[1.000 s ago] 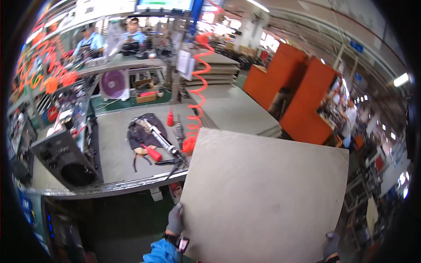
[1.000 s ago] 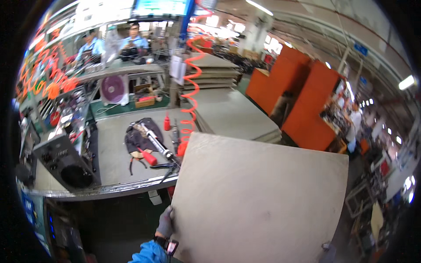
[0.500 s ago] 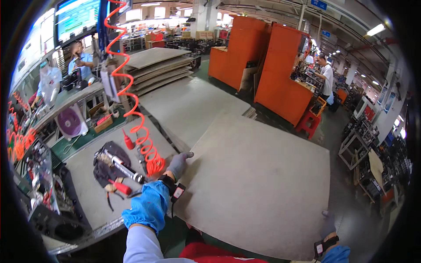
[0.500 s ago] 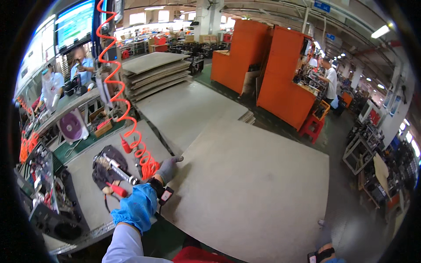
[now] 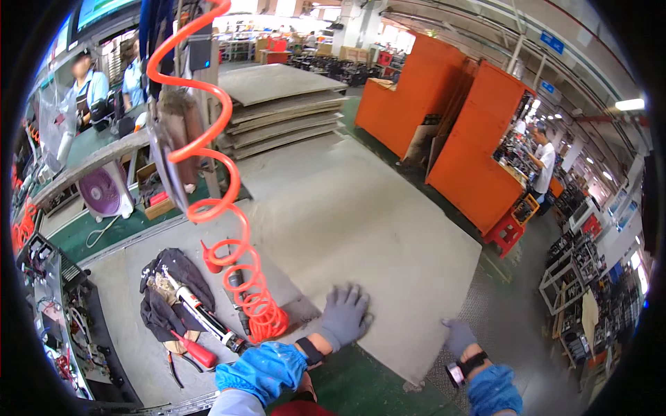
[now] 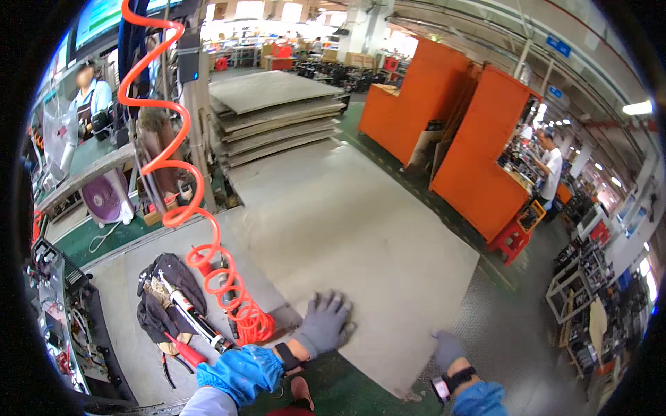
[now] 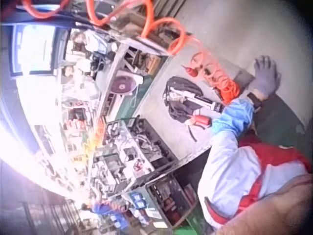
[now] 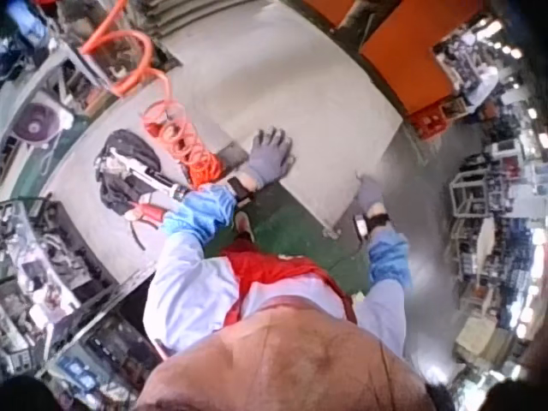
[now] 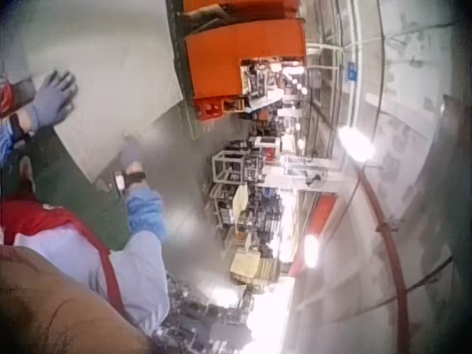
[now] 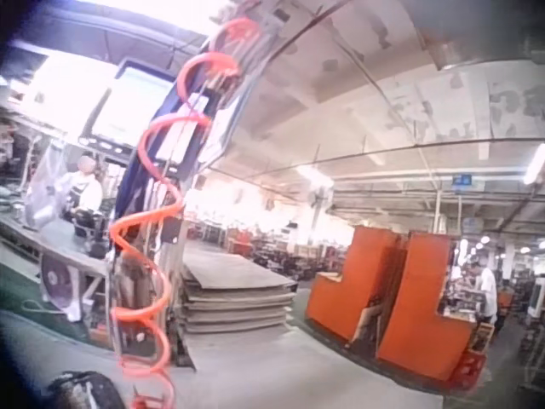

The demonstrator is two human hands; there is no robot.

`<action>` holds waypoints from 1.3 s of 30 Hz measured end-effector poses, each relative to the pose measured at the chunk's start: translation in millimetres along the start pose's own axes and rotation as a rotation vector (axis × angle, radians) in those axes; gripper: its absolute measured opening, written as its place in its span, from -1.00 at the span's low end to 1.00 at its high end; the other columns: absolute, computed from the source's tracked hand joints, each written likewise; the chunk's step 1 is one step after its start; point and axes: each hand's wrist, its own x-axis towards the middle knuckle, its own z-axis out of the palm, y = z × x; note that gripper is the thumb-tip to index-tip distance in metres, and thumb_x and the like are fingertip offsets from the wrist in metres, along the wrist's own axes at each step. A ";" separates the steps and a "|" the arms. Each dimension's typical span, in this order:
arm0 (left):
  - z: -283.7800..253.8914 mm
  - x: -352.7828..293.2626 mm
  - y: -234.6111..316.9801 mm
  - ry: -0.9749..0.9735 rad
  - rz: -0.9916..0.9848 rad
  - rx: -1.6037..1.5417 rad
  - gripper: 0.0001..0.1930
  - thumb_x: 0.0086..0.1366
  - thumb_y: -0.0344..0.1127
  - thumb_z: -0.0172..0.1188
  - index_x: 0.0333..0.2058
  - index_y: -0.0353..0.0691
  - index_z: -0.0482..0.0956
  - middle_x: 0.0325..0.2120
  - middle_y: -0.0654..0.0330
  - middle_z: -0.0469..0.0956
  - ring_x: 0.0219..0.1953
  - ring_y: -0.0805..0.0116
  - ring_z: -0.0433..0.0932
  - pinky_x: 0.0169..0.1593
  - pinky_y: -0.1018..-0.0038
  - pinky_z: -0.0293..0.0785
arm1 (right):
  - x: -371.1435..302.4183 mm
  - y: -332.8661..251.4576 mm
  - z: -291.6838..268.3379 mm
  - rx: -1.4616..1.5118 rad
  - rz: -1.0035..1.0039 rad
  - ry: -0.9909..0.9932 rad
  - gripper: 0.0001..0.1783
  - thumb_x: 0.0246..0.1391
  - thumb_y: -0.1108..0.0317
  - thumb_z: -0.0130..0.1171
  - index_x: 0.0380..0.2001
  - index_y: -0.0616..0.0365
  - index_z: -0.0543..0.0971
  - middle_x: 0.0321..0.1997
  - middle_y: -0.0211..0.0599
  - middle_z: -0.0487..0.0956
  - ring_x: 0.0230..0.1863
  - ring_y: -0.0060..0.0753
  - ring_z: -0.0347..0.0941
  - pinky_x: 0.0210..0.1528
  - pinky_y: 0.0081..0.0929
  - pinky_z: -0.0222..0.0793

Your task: Assembling the internal components and external chassis of an electronic inverter unit on a workshop assembly line.

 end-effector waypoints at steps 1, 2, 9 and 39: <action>-0.3 2.3 -12.2 0.063 -0.078 0.047 -0.40 0.26 0.12 0.02 0.13 -0.19 0.39 0.20 -0.12 0.28 0.29 -0.18 0.15 0.29 -0.12 0.03 | 25.0 -24.2 6.4 -0.167 0.065 -0.130 -0.64 0.22 0.21 0.01 -0.21 0.35 0.57 -0.32 -0.07 0.63 -0.25 -0.18 0.57 -0.15 -0.24 0.48; -2.3 1.1 -23.0 0.068 -0.113 0.045 -0.40 0.26 0.12 0.02 0.13 -0.19 0.39 0.20 -0.12 0.28 0.29 -0.18 0.15 0.29 -0.12 0.03 | 46.9 -51.8 22.7 -0.359 -0.072 -0.140 -0.69 0.22 0.24 0.02 -0.32 0.30 0.58 -0.37 0.01 0.62 -0.31 -0.05 0.57 -0.18 -0.19 0.48; -26.8 -102.4 -25.4 0.074 0.004 -0.370 -0.61 0.29 -0.05 0.08 -0.07 -0.24 0.51 -0.05 -0.02 0.49 0.02 -0.05 0.45 0.06 0.13 0.39 | 160.8 -122.8 114.1 0.701 0.435 -0.067 -0.68 0.23 0.19 0.03 -0.30 0.26 0.57 -0.31 -0.06 0.60 -0.34 -0.23 0.53 -0.26 -0.23 0.46; -236.7 -873.9 -7.2 0.931 -1.317 -0.833 -0.72 0.28 -0.20 0.17 -0.24 -0.34 0.63 -0.48 0.32 0.51 -0.49 0.60 0.39 -0.44 0.59 0.33 | -500.2 -368.9 301.8 0.646 0.063 -0.967 -0.81 0.19 0.31 0.04 -0.24 0.21 0.47 -0.46 -0.29 0.51 -0.52 -0.48 0.46 -0.49 -0.49 0.45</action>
